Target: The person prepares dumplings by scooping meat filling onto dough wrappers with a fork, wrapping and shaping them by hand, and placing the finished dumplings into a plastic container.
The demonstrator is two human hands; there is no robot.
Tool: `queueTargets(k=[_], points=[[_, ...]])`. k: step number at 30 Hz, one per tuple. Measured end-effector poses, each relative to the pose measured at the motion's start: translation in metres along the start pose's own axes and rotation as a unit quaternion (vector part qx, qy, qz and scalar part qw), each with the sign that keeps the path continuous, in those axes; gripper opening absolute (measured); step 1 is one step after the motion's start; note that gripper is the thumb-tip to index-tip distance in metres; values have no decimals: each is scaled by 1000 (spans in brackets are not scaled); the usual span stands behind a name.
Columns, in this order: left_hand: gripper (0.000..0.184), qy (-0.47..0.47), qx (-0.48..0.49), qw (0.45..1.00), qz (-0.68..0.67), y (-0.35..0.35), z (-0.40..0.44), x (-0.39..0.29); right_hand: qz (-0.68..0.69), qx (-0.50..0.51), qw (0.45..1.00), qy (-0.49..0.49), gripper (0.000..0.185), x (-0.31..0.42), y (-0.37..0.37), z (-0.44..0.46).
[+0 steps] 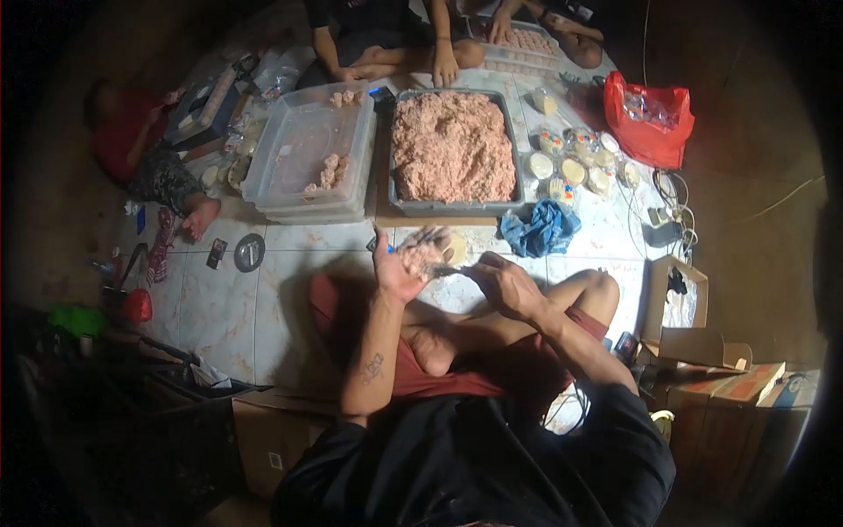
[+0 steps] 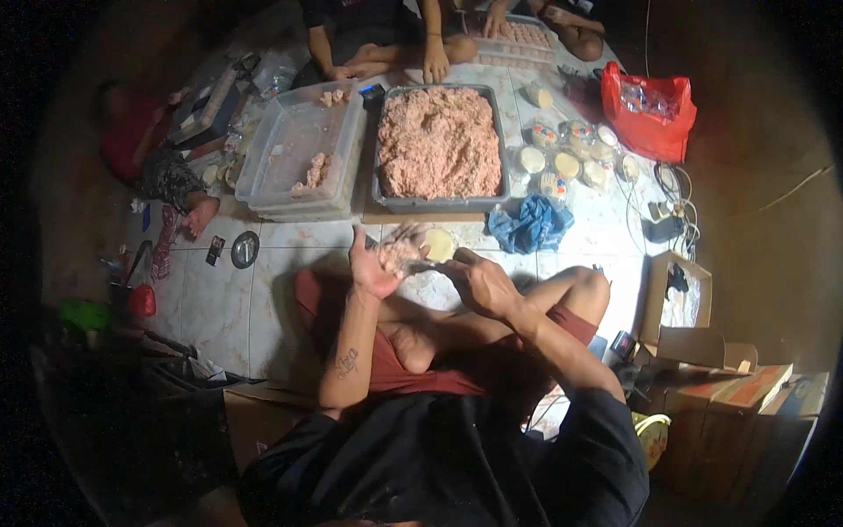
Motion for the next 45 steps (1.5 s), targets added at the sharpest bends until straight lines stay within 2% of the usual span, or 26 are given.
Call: queueTargets(k=[1,3,5,6,9,10,13,17,19,20,23,24,26,27,28,29,30,32,33,35,37,39,41,42,43,45], points=[[106,28,15,999,-23,8,2,2,-32,16,999,-39,36,-1,7,1],[106,65,18,997,-48,17,-5,11,5,-26,999,-30,33,5,20,2],[108,141,9,985,95,5,-13,29,-25,18,999,10,34,-16,-2,1],[110,131,-19,983,125,12,-12,29,-25,19,999,10,34,-12,0,-2],[110,163,10,972,170,21,-11,33,-62,1,997,-51,37,-12,8,2],[111,149,-31,967,203,20,-13,32,-22,-16,998,-51,36,-6,11,5],[111,173,33,973,148,18,-6,36,-16,-8,998,-54,32,-25,-2,2],[110,121,-13,975,184,32,-4,17,-48,3,998,-40,31,-16,6,-4],[109,163,29,970,176,16,-12,27,-43,11,998,-46,25,-23,4,-3],[108,173,25,971,162,15,-11,29,-34,28,999,6,20,-34,-3,-2],[105,162,9,980,119,21,-6,26,-80,-7,996,-33,22,-10,31,-1],[103,178,32,977,109,19,-11,31,-15,-19,1000,-8,25,2,37,-3],[100,194,55,978,48,7,-16,42,-15,5,1000,-13,25,-24,11,-14],[97,176,26,980,91,11,-14,39,-18,28,999,-12,26,-35,0,-17],[96,166,23,982,86,18,-15,38,-40,-2,999,5,26,-27,9,-17],[95,151,24,985,81,23,-9,34,-60,6,997,-43,26,-30,15,-17],[95,138,25,987,81,29,-4,31,-45,-4,998,-50,25,-22,21,-15],[94,192,78,978,9,30,-13,45,-20,-10,998,-61,24,-24,13,-19],[95,166,11,985,52,12,-17,47,-3,-6,998,-69,21,-36,3,-21],[94,124,-19,984,129,19,-11,39,12,-10,997,-75,19,-39,0,-23],[91,112,16,980,164,31,-4,23,102,-69,987,-105,14,-38,21,-24],[89,117,46,973,196,21,-4,30,282,-64,889,-355,20,-72,-3,-29],[82,87,67,910,400,-19,-14,37,420,13,830,-366,29,-72,-39,-18],[79,51,87,899,427,-8,-4,32,491,56,790,-363,30,-62,-49,-14],[77,15,105,885,453,-25,-1,26,491,55,791,-361,30,-52,-42,-7],[72,74,146,934,316,-71,-30,13,542,42,799,-256,29,-14,-12,6]])
Point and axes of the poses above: each hand's wrist, its own z-axis towards the middle knuckle, its own y-axis out of the back of the hand, x = y × z, the point moved 10 cm from there along z, towards the middle knuckle, and after that the axes turned 11 degrees about -y, right-handed, at the moved point
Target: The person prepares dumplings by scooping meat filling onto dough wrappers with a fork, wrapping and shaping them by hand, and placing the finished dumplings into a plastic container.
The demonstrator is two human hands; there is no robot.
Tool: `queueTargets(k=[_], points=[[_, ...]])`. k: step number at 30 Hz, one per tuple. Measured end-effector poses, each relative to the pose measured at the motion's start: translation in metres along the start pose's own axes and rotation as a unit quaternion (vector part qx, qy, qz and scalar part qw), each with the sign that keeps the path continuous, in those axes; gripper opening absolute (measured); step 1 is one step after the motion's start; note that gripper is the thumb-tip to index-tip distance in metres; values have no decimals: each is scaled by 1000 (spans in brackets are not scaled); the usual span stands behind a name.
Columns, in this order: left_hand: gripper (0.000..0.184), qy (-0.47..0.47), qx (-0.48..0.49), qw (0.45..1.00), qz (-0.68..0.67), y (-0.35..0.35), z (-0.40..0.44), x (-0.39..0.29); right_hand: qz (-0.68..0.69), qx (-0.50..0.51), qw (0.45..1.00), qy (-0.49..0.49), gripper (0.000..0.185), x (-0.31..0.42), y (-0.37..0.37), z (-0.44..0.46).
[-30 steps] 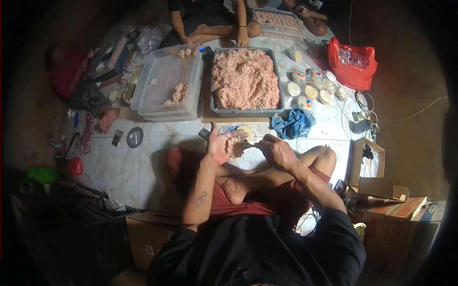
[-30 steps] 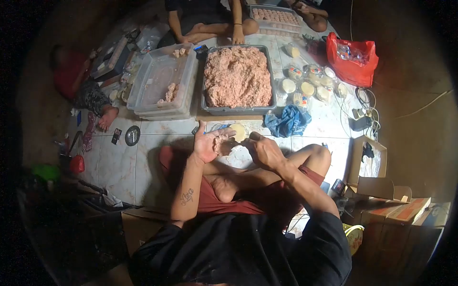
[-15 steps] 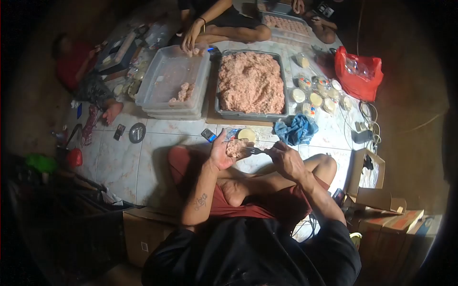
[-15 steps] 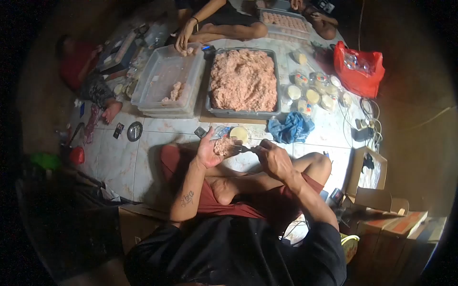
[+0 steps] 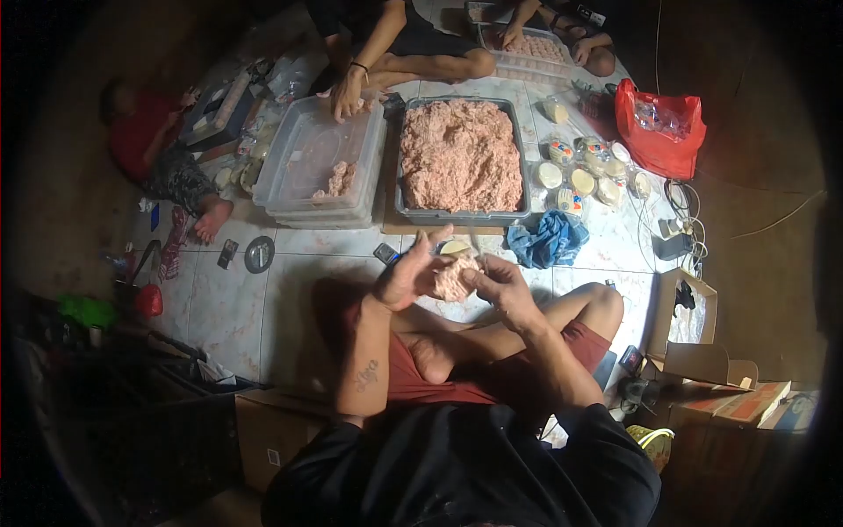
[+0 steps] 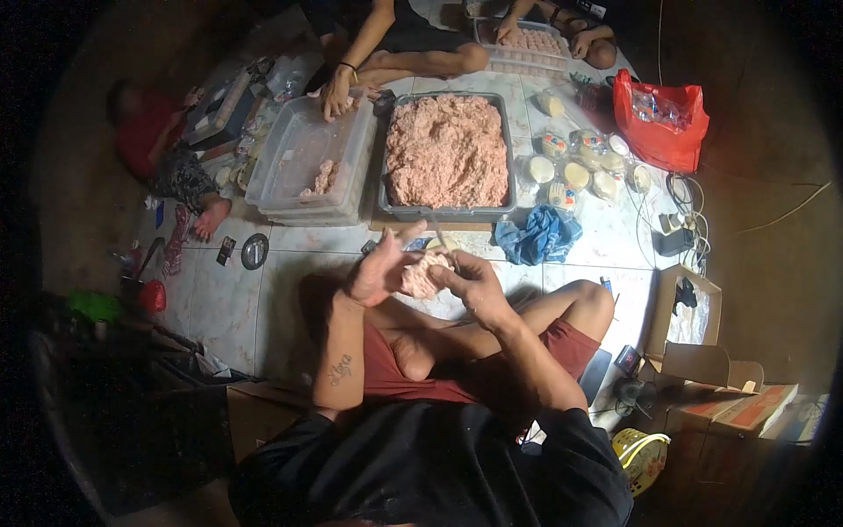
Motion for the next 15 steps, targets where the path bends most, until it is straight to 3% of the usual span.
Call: queueTargets(k=[1,2,3,4,5,6,8,9,10,12,13,15], points=[[68,16,8,994,104,-1,-4,-10,-3,10,1000,0,29,11,-4,-3],[54,14,13,996,82,20,2,10,-2,9,1000,0,29,18,-6,-4],[50,-60,57,976,201,3,-1,4,-47,4,998,33,31,30,-11,-4],[48,-133,100,934,315,-17,-7,2,-94,0,994,64,33,38,-15,-5],[41,-214,63,844,488,0,-6,8,-98,-27,991,87,34,40,-11,-4],[34,-235,62,810,533,-7,-9,0,-99,-27,991,83,34,36,-6,-5],[30,-183,16,826,533,3,-4,-4,-128,-107,979,113,33,40,19,-13],[29,-242,3,810,533,0,-5,-13,-113,-162,969,147,28,44,29,-21],[28,-301,-11,790,535,-3,-7,-22,-114,-162,969,145,28,25,39,-19],[28,-327,-53,737,589,6,-10,-26,-47,-121,987,91,26,-34,60,-7],[28,-329,-49,737,589,9,-7,-22,-10,-110,993,27,23,-52,52,-10],[41,-328,-112,749,565,23,-6,-23,41,-87,995,11,19,-67,37,-14]])
Point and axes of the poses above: each hand's wrist, its own z-axis towards the middle knuckle, its own y-axis out of the back of the hand, x = y × z, the point moved 10 cm from there along z, towards the middle knuckle, and after that the axes turned 11 degrees about -y, right-handed, at the moved point
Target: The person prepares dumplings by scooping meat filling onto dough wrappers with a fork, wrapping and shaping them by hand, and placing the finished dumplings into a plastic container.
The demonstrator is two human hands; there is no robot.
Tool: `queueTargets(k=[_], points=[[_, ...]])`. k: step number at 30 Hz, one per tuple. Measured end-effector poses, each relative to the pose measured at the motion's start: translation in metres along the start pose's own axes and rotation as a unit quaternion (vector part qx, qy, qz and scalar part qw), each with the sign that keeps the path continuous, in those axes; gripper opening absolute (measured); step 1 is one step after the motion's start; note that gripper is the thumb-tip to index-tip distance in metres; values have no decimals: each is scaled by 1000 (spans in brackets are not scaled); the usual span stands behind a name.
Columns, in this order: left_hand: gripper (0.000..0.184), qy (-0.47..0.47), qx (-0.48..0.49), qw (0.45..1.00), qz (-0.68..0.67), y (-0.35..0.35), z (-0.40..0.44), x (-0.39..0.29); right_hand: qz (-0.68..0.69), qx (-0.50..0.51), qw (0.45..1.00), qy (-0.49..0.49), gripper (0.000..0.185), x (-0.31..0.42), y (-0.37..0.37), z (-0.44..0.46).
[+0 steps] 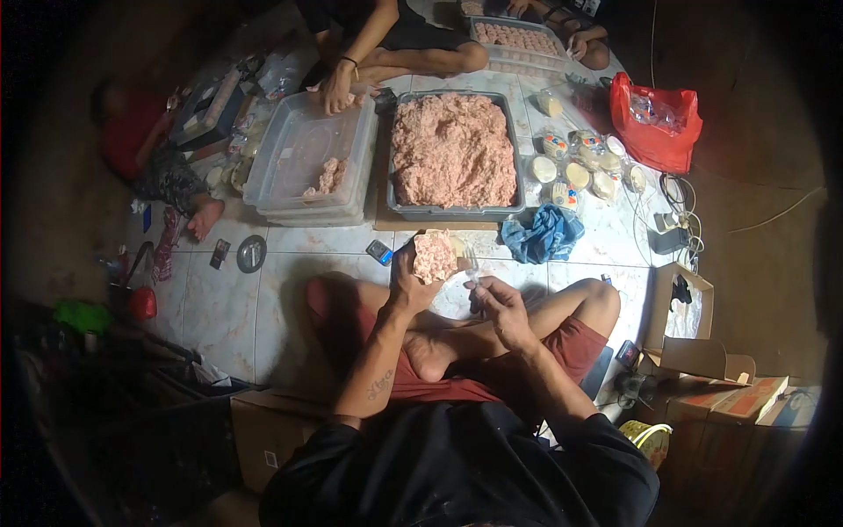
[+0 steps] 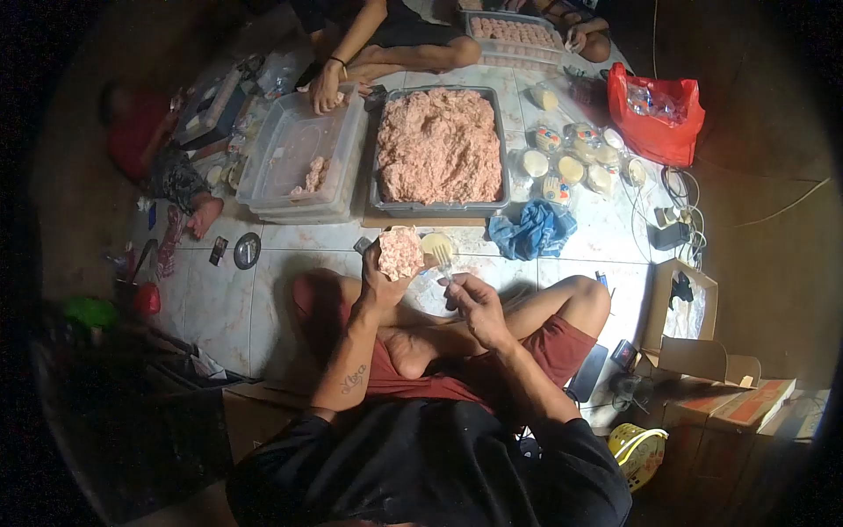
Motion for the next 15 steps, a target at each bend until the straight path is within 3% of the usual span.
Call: queueTargets(k=[2,4,5,6,7,8,11,13,15], points=[[50,-13,-9,1000,11,-1,-2,-4,12,4,1000,-8,19,-7,2,0],[68,-41,-32,998,40,4,-2,-13,-95,1,994,47,16,12,0,5],[68,-42,-31,998,40,4,-1,-12,-94,0,994,48,16,19,2,8],[70,-38,29,998,48,-5,0,-10,-258,-40,951,164,16,52,-4,0],[71,-33,89,994,55,-15,-2,-8,-412,-76,867,271,17,79,-18,-15],[71,-32,87,994,56,-16,-3,-9,-441,-88,860,242,21,88,-18,-16],[57,154,52,985,63,-9,-5,16,-439,-168,854,223,19,93,-2,-17],[46,115,81,990,-8,-7,5,1,-440,-161,861,200,19,68,10,-13],[51,108,83,991,-3,-7,1,15,-210,-37,975,69,21,15,14,1]])
Point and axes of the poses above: each hand's wrist, its own z-axis towards the middle knuckle, its own y-axis out of the back of the hand, x = y × z, the point moved 10 cm from there along z, towards the middle knuckle, and after that the axes turned 11 degrees about -y, right-handed, at the moved point
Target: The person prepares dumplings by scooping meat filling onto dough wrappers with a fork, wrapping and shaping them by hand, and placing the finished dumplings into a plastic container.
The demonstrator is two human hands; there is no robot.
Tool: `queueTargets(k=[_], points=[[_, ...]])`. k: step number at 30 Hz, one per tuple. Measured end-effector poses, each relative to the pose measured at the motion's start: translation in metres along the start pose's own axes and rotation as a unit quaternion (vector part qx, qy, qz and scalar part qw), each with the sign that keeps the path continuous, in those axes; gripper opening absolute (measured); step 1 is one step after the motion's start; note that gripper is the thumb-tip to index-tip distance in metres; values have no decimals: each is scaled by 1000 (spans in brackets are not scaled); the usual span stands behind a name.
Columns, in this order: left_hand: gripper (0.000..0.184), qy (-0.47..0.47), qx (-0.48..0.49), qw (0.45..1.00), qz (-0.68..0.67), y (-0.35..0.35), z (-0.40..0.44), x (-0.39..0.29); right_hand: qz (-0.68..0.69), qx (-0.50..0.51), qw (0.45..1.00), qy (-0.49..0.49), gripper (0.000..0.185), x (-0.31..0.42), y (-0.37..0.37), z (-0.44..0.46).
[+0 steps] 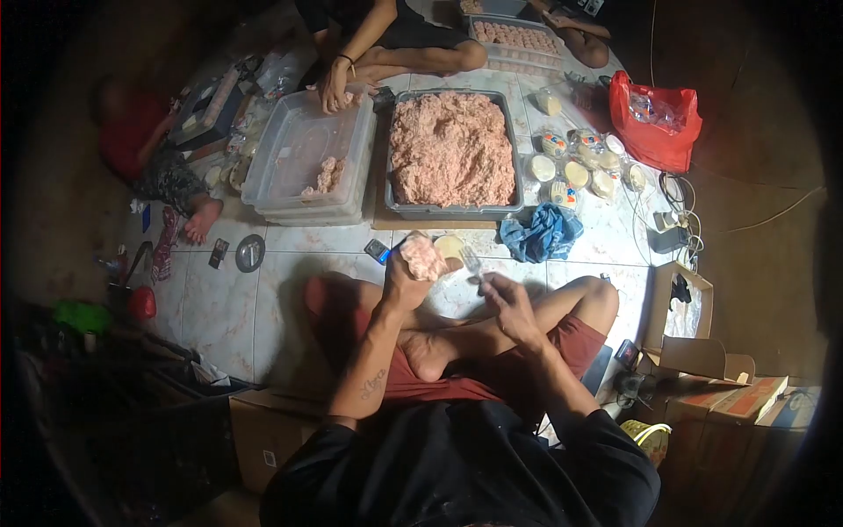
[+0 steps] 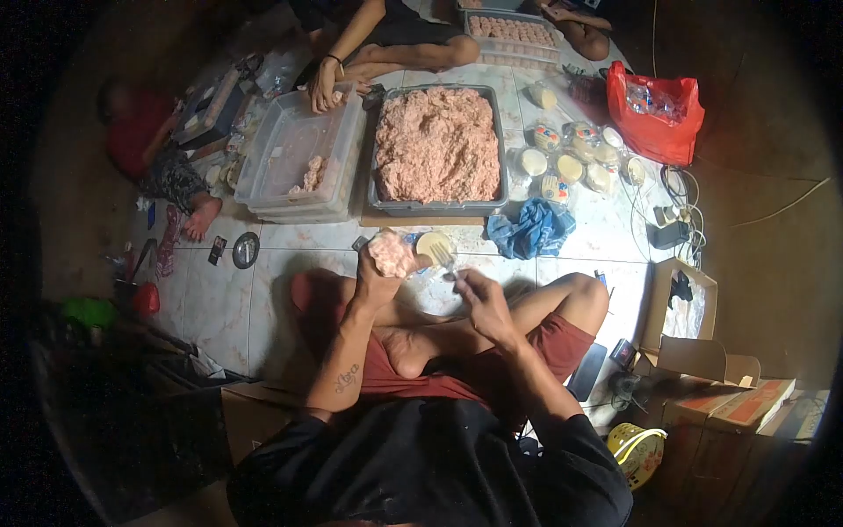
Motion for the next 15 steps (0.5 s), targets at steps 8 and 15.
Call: queueTargets(k=[8,15], points=[[48,-51,-18,998,-24,-15,-2,-27,-93,-66,980,164,18,32,-26,-9],[61,4,57,995,-84,8,0,-12,-60,-91,993,53,17,27,8,-9]])
Point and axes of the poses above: each hand's wrist, its own z-axis towards the middle knuckle, its own y-axis out of the back of the hand, x = y × z, the point moved 10 cm from there along z, towards the middle knuckle, and after that the axes turned 11 degrees about -y, right-handed, at the moved point
